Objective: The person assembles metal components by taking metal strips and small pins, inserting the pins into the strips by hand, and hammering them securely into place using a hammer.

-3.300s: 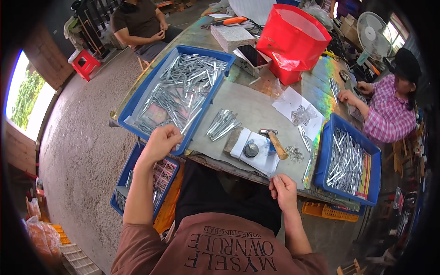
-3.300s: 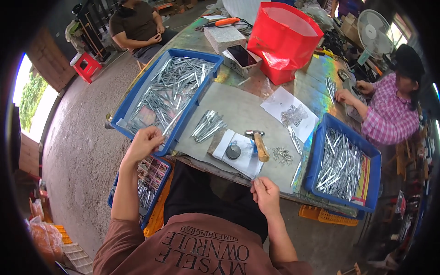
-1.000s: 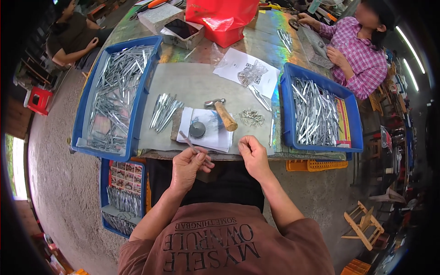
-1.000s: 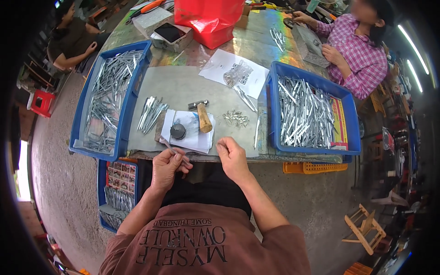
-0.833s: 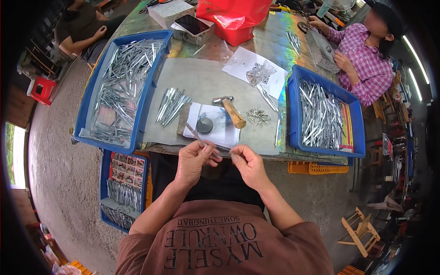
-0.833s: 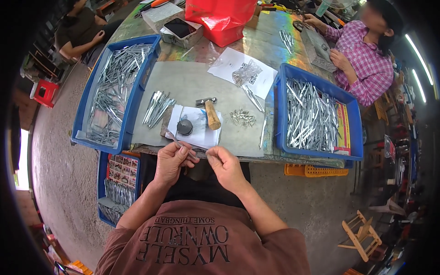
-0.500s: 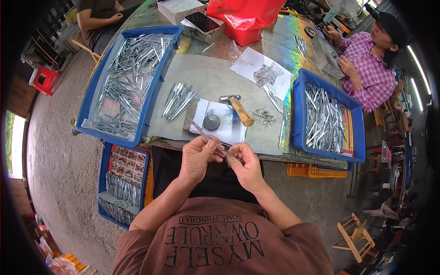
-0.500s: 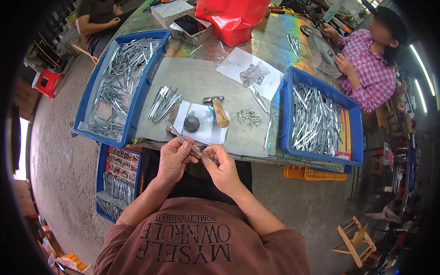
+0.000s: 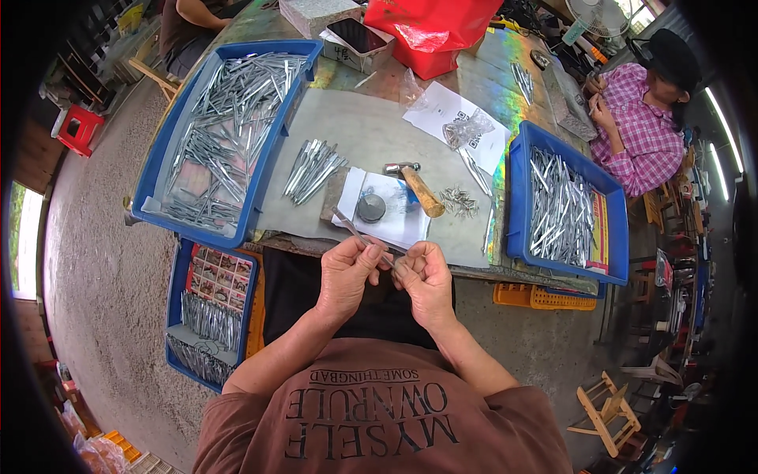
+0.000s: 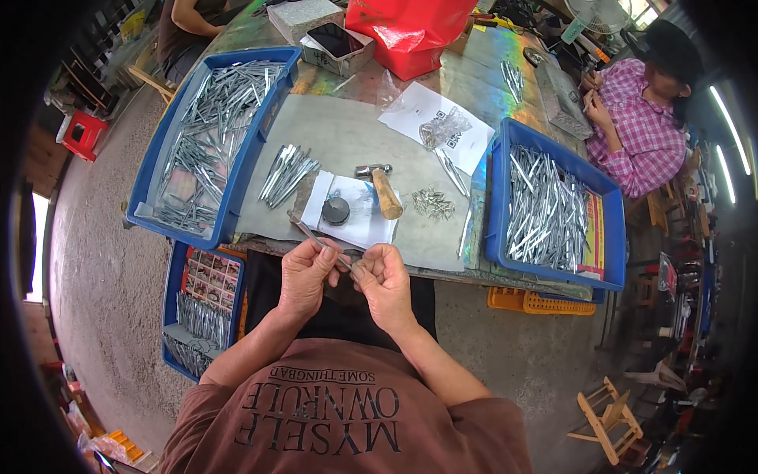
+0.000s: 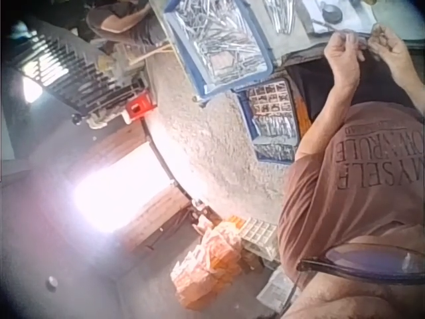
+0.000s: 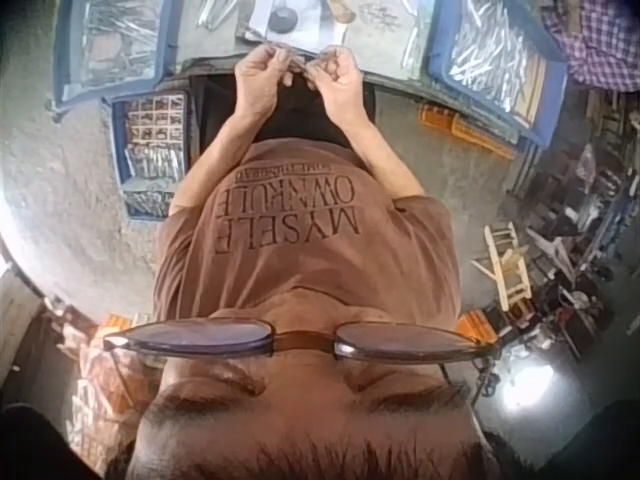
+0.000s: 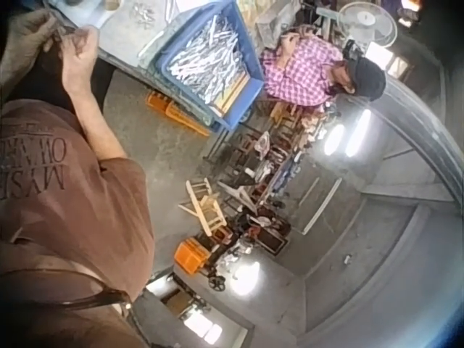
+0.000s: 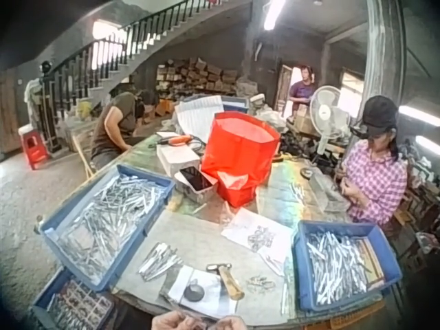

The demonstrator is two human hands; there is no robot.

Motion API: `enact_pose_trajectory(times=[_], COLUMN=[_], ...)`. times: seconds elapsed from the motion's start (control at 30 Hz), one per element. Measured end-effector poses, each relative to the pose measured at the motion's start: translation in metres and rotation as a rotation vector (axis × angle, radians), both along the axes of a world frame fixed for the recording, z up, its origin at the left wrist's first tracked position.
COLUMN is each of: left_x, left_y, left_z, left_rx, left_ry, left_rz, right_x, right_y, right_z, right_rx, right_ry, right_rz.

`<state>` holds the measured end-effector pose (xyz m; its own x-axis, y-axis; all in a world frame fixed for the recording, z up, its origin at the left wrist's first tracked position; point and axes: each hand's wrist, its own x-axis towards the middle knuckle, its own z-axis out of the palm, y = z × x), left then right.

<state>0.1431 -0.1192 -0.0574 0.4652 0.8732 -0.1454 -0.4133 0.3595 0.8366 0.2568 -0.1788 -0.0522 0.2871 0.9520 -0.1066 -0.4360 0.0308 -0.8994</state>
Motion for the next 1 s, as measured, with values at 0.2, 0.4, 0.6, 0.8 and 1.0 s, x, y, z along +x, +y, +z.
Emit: enact_pose_trajectory(times=[0.2,0.4,0.6,0.8,1.0], left_x=[0.001,-0.001,0.000,0.012,0.023], left_y=[0.000,0.007,0.034,0.067,0.075], left_z=[0.001,-0.002,-0.002,-0.006,-0.006], left_rx=[0.051,0.041,0.063,0.340,0.425], left_ry=[0.045,-0.001,0.096,0.207,0.350], left_rz=[0.076,0.104,0.146,0.186,0.216], right_x=[-0.001,-0.003,0.000,0.006,0.011], right_y=[0.007,0.011,0.006,-0.003,-0.007], right_z=[-0.004,-0.004,-0.005,-0.009,-0.011], right_rx=[-0.048,-0.049,-0.044,-0.059,-0.076], right_ry=[0.032,0.027,-0.013,-0.068,-0.107], right_rz=[-0.049,-0.019,0.023,0.023,0.008])
